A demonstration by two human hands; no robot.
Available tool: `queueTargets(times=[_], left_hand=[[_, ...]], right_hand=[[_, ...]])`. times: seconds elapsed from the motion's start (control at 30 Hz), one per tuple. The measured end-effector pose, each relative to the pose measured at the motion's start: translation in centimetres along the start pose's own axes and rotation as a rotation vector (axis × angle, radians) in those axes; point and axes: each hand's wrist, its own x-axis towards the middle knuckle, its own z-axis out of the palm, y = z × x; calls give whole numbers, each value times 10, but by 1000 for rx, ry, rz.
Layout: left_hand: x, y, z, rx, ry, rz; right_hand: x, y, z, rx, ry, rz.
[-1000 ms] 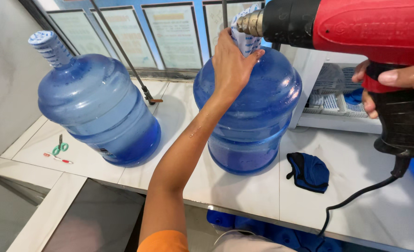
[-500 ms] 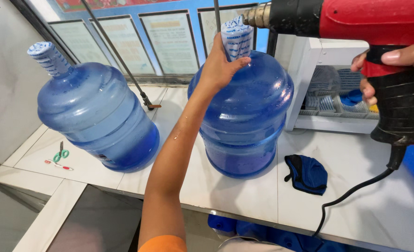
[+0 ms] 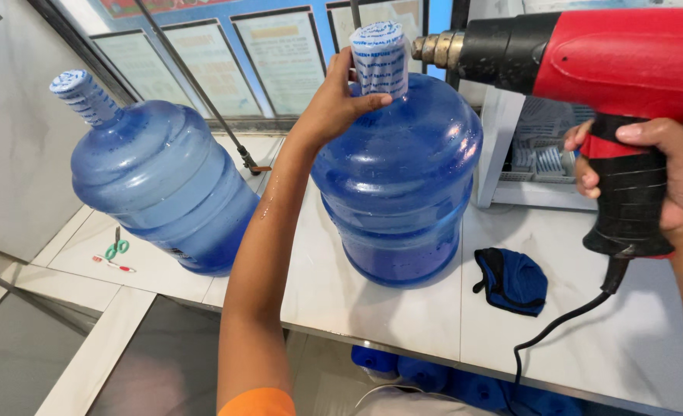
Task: The person uses a heat gun to shrink plastic seals around the necks of large blue water jugs. They wipe the jugs with a cloth, apply the seals, and heat them to conform. The person then gathers used seals from a sink and carries them away.
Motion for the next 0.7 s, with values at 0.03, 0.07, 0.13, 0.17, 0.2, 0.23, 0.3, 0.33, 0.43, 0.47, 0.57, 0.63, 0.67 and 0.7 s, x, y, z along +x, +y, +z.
queueTargets(times=[0.03,0.07,0.13,0.17,0.2,0.23,0.3,0.33,0.43,0.47,0.57,0.63,0.67,0.7], left_hand=[[-3,0,2,77,37,-35],[-4,1,4,43,63,-11],[-8,0,10,-25,113,40],[-9,0,13,-41,131,34],[-11,0,16,-57,151,29],[-12,-1,18,-72,171,26],[-15,-1,18,-124,172,32],[-17,-1,17,-150,170,34],[-18,2,15,-390,159,-136],[-17,4,16,-477,165,-149],[-7,11,31,-635,226,-190],[5,14,46,-594,317,-200],[12,14,52,-617,329,-179],[19,12,56,-639,340,-159]], right_hand=[[-1,4,0,28,-21,9],[-2,8,-1,42,-50,16],[-7,16,-2,68,-108,30],[-9,20,-3,69,-79,40],[-13,25,-3,69,-52,48],[-15,28,-3,70,-25,54],[-21,32,-4,103,-48,68],[-22,33,-4,120,-59,76],[-20,31,-7,111,-96,42],[-18,29,-7,121,-104,29],[-12,26,-9,163,-121,-14],[-10,27,-10,212,-121,-65],[-10,29,-10,194,-121,-53],[-12,31,-10,177,-119,-40]])
